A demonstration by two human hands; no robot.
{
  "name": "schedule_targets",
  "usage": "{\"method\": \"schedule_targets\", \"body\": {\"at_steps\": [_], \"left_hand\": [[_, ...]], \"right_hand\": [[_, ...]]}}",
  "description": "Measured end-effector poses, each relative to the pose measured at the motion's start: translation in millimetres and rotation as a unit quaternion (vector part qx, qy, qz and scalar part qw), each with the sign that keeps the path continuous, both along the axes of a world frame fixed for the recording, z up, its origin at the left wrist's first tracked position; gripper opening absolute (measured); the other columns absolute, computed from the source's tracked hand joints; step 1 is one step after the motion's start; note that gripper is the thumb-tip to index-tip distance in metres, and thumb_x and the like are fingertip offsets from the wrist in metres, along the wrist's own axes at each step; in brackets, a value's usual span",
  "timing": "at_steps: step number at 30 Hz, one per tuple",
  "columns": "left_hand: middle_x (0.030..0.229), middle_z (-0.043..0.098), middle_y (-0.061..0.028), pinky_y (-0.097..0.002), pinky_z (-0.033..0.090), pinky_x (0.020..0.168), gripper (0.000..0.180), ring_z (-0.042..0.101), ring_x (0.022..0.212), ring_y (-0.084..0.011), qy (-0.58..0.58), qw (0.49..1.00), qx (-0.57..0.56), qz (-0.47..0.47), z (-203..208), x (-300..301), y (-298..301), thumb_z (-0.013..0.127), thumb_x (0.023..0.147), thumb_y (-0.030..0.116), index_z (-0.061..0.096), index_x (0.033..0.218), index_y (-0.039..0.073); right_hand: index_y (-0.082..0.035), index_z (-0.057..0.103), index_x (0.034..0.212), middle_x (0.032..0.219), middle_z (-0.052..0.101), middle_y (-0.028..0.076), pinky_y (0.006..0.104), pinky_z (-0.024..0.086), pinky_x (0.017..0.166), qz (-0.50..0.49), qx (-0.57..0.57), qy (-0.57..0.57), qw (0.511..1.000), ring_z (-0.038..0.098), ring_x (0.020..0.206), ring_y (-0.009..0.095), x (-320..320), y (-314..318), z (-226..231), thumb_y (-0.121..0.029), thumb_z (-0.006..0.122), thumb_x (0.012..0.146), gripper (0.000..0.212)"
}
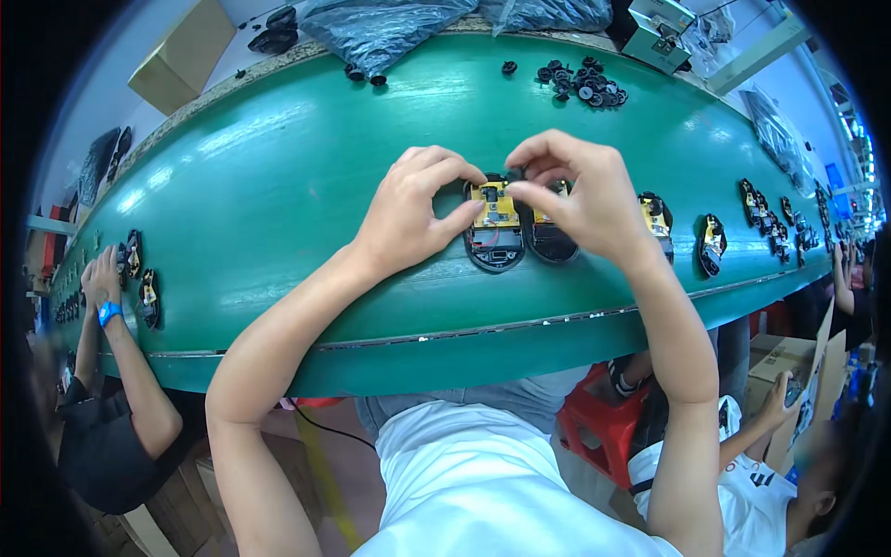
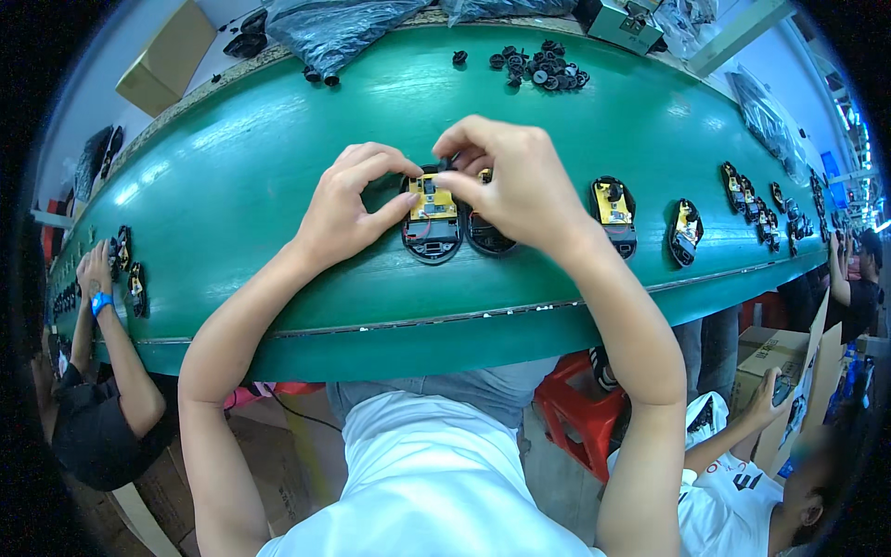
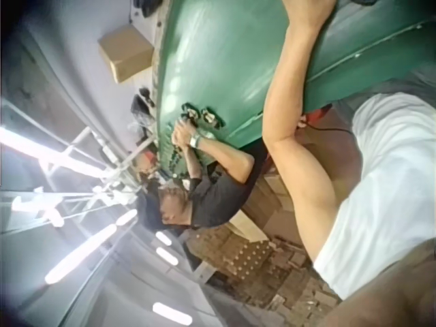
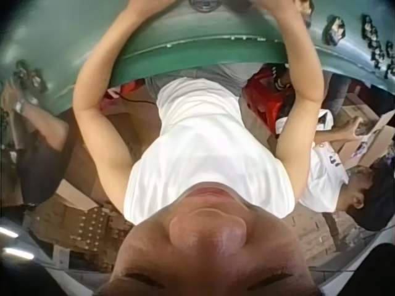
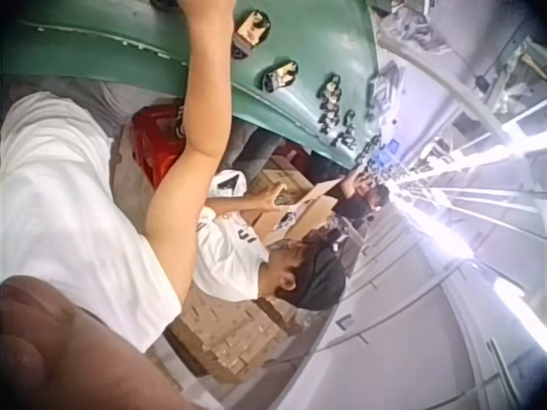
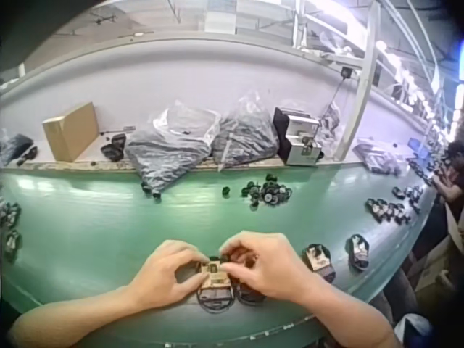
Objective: Assembling small electronic device housings by placing internal components into plastic shells on a production line
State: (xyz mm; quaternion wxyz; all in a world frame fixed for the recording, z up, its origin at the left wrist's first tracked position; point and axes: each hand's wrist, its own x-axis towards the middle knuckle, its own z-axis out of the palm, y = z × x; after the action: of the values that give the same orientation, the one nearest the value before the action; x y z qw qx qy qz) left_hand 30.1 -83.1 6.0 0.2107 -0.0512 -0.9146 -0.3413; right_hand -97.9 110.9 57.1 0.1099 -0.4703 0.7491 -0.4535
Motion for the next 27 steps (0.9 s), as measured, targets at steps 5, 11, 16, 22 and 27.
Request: {"method": "schedule_targets", "body": {"at_steps": [5,11,16,22,27], "left_hand": [[0.107,0.070,-0.0103,-0.0414,0.049,0.094,0.022,0.063,0.106,-0.0301,0.018,0.999,0.009,0.031,-5.6,-7.6,10.8,0.079,0.082,0.017,0.073,0.100,0.005],[0.104,0.069,-0.0092,-0.0412,0.050,0.091,0.020,0.063,0.103,-0.0301,0.018,0.999,0.010,0.049,-8.8,-11.4,14.2,0.079,0.081,0.015,0.072,0.097,0.005],[0.104,0.068,-0.0092,-0.0407,0.050,0.090,0.021,0.063,0.102,-0.0294,0.020,0.998,0.018,0.061,-7.7,-12.1,17.8,0.079,0.081,0.014,0.070,0.097,0.005],[0.105,0.066,-0.0099,-0.0412,0.050,0.088,0.021,0.062,0.102,-0.0300,0.029,0.998,0.020,0.045,-10.4,-13.3,19.0,0.079,0.081,0.012,0.068,0.098,0.004],[0.102,0.065,-0.0103,-0.0415,0.050,0.087,0.020,0.062,0.101,-0.0297,0.038,0.999,0.006,0.027,-9.8,-18.1,17.7,0.079,0.081,0.011,0.068,0.095,0.004]], "right_hand": [[0.001,0.070,0.099,0.092,0.074,0.014,0.0333,0.059,0.077,0.015,0.001,0.056,0.998,0.075,0.081,0.024,5.0,-3.8,-16.7,-0.009,0.079,0.084,0.020],[-0.001,0.072,0.100,0.089,0.074,0.013,0.0338,0.059,0.076,0.005,-0.006,0.051,0.999,0.074,0.082,0.024,7.4,-3.2,-22.3,-0.010,0.080,0.084,0.020],[-0.002,0.074,0.098,0.089,0.074,0.012,0.0358,0.057,0.074,0.005,-0.015,0.130,0.991,0.072,0.081,0.026,4.1,-1.5,-27.3,-0.012,0.081,0.083,0.019],[-0.002,0.076,0.093,0.094,0.075,0.012,0.0403,0.055,0.078,0.008,0.027,0.114,0.993,0.070,0.087,0.031,1.1,-2.0,-18.3,-0.013,0.080,0.082,0.015],[-0.001,0.077,0.091,0.092,0.074,0.016,0.0419,0.055,0.076,0.032,0.153,0.202,0.967,0.071,0.084,0.032,-6.1,-9.8,8.1,-0.016,0.081,0.080,0.018]]}}
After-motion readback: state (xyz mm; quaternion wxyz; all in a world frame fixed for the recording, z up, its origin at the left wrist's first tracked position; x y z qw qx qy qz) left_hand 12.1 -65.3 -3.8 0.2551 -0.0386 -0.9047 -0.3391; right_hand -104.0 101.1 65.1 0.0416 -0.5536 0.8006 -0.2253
